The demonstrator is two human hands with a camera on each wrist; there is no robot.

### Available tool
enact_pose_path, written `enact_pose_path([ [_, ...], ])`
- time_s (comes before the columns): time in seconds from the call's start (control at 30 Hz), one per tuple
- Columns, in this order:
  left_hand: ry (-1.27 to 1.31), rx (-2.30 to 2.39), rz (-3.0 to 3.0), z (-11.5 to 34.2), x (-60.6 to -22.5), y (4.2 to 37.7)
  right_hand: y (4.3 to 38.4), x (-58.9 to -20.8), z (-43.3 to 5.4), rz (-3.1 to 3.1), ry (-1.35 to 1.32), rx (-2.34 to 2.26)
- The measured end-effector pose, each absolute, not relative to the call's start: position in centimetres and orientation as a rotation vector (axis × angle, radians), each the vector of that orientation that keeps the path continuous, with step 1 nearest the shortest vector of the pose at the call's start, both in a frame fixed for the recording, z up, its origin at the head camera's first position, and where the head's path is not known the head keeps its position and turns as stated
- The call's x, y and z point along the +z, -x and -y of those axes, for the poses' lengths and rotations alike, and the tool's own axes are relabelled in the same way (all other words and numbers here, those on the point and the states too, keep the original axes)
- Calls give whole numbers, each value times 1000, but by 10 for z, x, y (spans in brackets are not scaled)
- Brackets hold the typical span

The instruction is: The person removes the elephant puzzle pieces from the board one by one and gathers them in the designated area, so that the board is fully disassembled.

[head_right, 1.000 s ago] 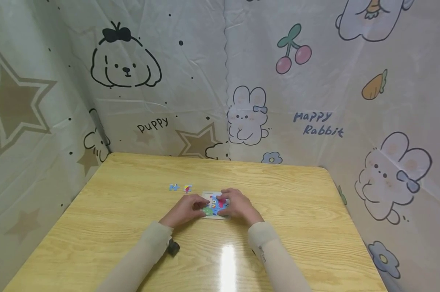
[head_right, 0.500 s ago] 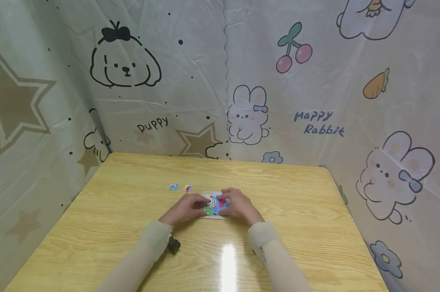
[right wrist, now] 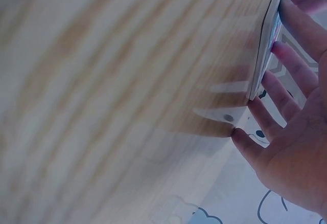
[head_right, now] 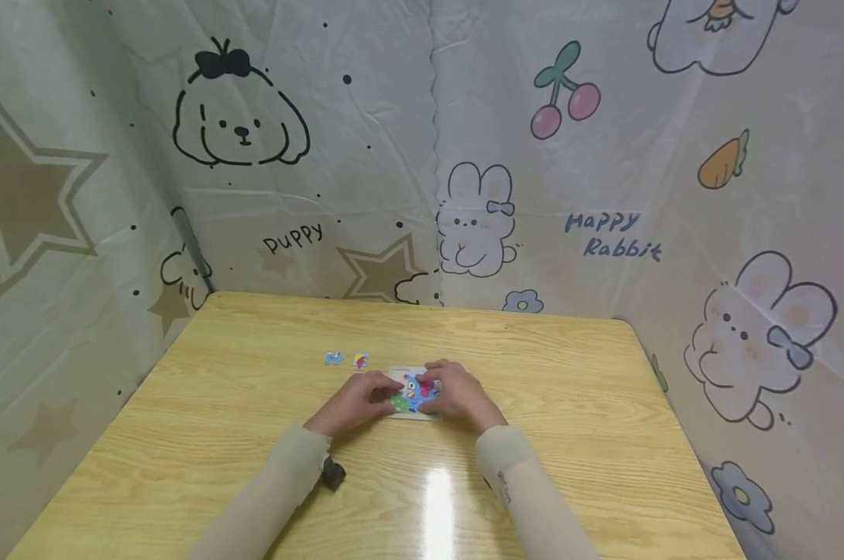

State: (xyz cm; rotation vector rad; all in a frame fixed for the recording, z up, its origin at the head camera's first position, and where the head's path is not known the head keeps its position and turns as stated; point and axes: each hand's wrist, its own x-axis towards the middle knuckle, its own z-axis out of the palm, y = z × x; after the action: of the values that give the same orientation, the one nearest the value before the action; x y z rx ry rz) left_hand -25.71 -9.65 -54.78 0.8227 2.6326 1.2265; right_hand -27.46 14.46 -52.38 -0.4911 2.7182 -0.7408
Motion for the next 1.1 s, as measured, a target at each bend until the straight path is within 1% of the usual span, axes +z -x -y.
enact_pose_path([
  [0.43, -795, 1259, -2544, 97, -546, 261, 276, -524, -146, -2720, 506, -725],
  [0.7, -812, 1186, -2576, 97, -544, 261, 275, -523, -144, -2711, 491, -766],
  [1.1, -825, 1164, -2604, 96, -543, 260, 277, -527, -135, -2863, 482, -687],
])
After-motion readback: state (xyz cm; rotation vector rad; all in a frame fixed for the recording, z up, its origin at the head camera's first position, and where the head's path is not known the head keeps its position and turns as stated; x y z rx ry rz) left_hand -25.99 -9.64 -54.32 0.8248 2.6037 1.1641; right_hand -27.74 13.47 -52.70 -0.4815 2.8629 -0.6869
